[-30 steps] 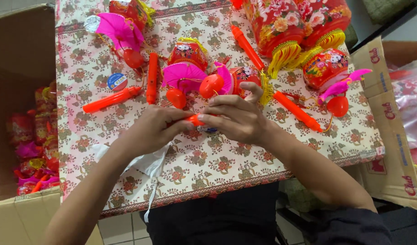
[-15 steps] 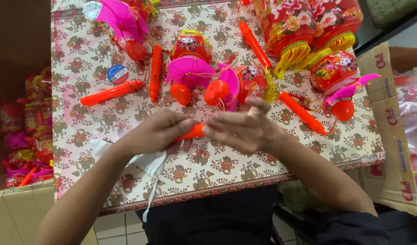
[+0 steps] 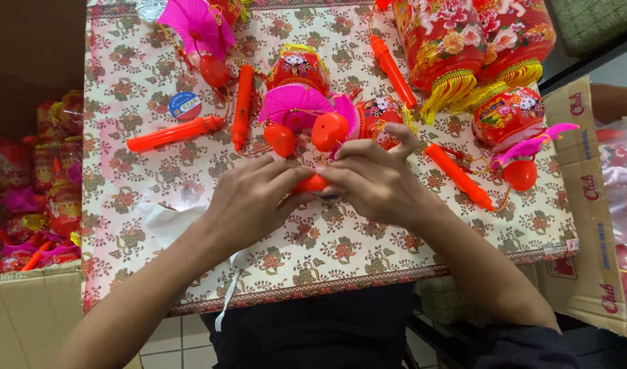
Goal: Assemble plastic festive toys by attaching handles and wiping them clean
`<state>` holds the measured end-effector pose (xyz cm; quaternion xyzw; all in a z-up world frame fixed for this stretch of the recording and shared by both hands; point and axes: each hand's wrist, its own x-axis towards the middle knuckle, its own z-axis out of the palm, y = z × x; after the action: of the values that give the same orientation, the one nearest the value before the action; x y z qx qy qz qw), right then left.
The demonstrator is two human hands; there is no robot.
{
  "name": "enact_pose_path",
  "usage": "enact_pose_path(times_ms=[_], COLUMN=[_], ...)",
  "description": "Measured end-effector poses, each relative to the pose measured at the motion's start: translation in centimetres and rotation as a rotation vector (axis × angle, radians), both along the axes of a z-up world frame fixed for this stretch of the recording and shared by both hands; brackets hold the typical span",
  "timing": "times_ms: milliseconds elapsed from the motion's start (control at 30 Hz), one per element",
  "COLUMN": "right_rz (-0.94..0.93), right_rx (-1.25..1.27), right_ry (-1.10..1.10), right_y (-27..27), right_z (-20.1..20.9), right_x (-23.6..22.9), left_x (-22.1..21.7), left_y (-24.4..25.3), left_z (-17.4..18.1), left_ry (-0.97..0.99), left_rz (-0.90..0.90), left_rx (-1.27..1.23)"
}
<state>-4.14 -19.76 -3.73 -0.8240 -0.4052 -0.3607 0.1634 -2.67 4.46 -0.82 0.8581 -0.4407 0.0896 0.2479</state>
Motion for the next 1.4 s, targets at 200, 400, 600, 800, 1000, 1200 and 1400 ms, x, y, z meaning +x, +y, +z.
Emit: enact_pose_path(times_ms=[200,400,600,800,1000,1200,1400], right_rz=[-0.004,0.014,-0.102,-0.09,-0.076,-0.093,-0.022], right_rx=[0.208,0.009,-0.022,0.112,0.038,0.124,0.153], right_ry=[0.183,-0.031,-0.122,0.056,-0.028,-0.014,-0.012], right_y=[0.3,0.2,0.4,0.3,-0.1,0.6,0.6], right_z=[-0.2,3.0,1.2,-0.3,-0.1,-0.8,-0.3], right_x=[0.3,-0.2,-0.3,0.0,-0.1,-0.2,0.4], left_x=[-0.1,0.0,-1.1,-1.5,-0.8,-1.9,-1.0], left_y=[0.0,0.4,0.1,-0.3,-0.1,-0.7,-0.3], left_z=[-1.1,-0.1,-1.2,0.0,-0.9,0.2,-1.7], left_ry=[-0.44,-0.151,-0.384,-0.528,-0.397,-0.551,-0.499], left_rz=[0.073,0.003,0.037,0.064,0.067,0.047,0.109], left_rx=[-0.089,-0.183,-0.118,-0.047,-0.178,-0.104,-0.183])
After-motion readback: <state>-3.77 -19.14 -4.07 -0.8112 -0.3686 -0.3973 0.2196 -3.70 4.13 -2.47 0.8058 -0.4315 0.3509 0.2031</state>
